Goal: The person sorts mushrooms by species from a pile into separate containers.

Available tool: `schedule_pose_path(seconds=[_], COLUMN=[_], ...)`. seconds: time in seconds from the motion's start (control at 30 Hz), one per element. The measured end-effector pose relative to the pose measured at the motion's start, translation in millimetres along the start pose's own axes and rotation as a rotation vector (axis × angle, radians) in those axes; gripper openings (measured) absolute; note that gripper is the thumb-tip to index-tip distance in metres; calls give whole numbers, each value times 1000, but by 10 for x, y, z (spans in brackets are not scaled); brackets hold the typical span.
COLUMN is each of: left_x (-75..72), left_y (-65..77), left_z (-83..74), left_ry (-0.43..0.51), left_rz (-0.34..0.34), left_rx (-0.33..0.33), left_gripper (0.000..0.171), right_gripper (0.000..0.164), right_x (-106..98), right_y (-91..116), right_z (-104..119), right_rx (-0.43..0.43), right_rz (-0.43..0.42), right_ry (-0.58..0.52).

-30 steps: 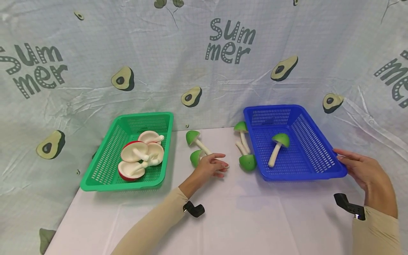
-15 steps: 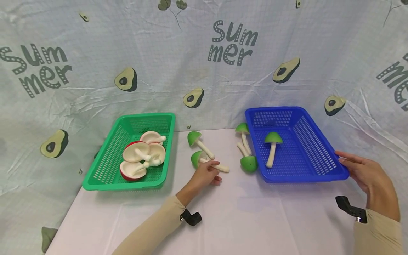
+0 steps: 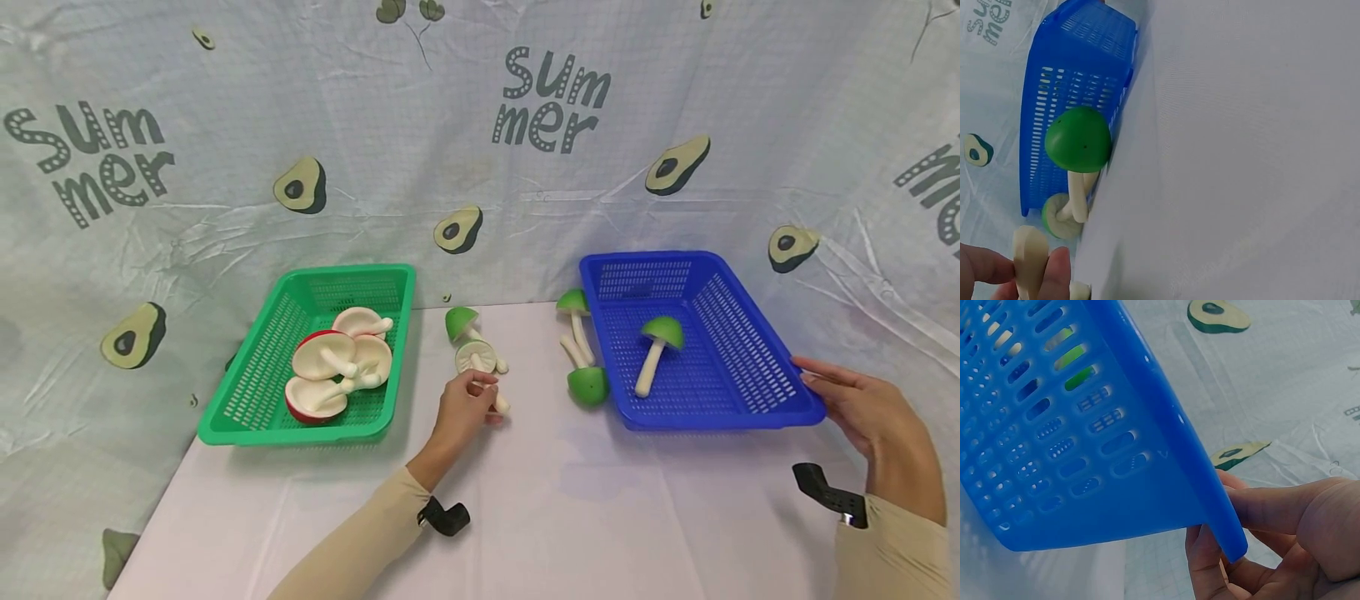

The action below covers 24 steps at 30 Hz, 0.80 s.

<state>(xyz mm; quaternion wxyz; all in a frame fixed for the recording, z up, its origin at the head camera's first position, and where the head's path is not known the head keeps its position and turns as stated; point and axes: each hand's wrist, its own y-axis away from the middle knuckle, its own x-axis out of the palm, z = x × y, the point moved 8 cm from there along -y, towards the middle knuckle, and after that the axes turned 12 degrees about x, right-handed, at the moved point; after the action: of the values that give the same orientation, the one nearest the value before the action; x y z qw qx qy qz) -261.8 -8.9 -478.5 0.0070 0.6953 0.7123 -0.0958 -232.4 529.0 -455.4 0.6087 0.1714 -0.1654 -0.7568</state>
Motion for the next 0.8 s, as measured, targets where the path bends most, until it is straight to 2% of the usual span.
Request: schedule_pose_path(seconds=[0.23,0.57,0.8], left_x=[-44,-63,-37], left_y=[-48,-109,-171], left_z=[-46,-102,-102], left_ry=[65,205,298], left_rz=[-28,-37,-3], left_rx=[38,-12,-3], left_gripper=[18,46,43], right_gripper=[27,28,31], right_x=[3,-9,-13], right_y=[7,6,3], right_z=[1,14,9], right_rx=[-14,-7,5], right_rz=[19,-9,-13], right_ry=[-8,41,52])
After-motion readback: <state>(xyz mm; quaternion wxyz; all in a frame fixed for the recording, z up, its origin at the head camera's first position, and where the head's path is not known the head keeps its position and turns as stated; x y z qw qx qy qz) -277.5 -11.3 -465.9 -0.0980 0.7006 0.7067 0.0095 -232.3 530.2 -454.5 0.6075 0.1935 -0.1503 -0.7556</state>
